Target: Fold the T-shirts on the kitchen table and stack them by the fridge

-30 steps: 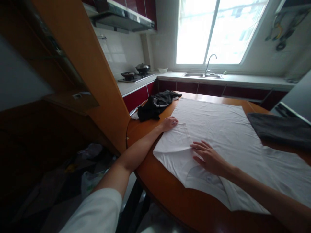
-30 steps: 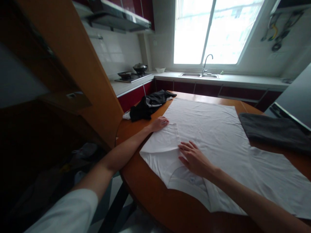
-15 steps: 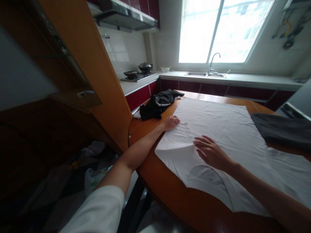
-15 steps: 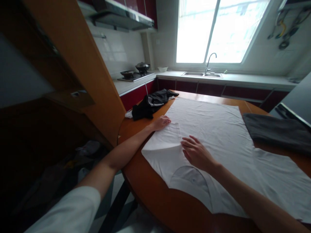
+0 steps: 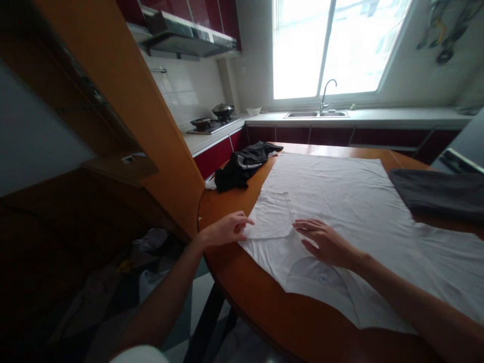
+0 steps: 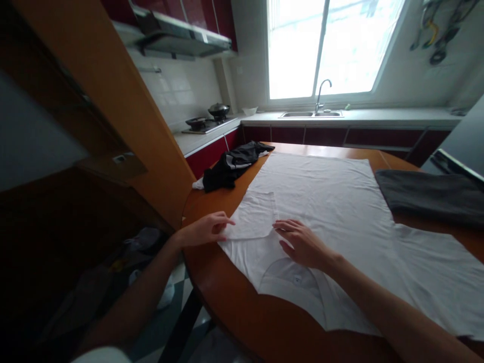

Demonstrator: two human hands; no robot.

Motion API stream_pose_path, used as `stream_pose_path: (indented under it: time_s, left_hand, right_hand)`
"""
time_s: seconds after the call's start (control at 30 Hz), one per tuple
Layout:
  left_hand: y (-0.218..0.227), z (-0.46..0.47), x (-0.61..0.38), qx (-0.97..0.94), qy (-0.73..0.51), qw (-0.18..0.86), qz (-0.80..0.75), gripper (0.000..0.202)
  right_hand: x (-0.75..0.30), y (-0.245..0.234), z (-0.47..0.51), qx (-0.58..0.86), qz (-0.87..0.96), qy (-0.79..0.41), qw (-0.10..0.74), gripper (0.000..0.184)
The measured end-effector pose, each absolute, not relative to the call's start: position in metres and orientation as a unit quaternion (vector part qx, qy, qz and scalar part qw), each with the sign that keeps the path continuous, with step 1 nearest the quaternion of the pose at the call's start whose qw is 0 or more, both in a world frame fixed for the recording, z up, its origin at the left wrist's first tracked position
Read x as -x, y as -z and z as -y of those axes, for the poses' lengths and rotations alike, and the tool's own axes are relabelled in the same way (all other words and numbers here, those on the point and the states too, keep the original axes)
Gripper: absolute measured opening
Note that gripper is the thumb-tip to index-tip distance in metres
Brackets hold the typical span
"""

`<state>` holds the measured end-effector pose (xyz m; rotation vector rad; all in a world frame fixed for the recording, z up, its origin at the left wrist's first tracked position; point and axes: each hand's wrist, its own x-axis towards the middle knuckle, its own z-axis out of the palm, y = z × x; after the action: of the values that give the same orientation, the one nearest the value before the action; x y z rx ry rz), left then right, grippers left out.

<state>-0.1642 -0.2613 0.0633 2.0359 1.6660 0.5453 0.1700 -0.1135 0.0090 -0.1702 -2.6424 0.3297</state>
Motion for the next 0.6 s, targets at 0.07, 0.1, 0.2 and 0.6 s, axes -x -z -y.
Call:
stream_pose_path:
  time_s: [0.07,0.1,0.2,0.6]
  left_hand:
    - [-0.056,0.281,0.16,-0.724,-0.21,0.214,-0.622,0.033]
    - [-0.052,0.287,0.158,-0.717,-0.221,0.2,-0.63,0.028]
    - [-0.042,0.296,0.152,-0.708,-0.238,0.156,-0.646,0.017]
    - [-0.084,0.238,0.153,-0.688,-0.318,0.046,-0.651,0.026]
  right_hand:
    - [-0.169,-0.009,0.115,0.061,0.964,-0.117,0.232,0.044]
    - [-0.168,-0.009,0.115,0.061,0.964,-0.116,0.232,0.044]
    - [-0.167,-0.012,0.115,0.066,0.96,-0.114,0.245,0.042]
    - [-0.166,-0.012,0.114,0.076,0.959,-0.154,0.224,0.027]
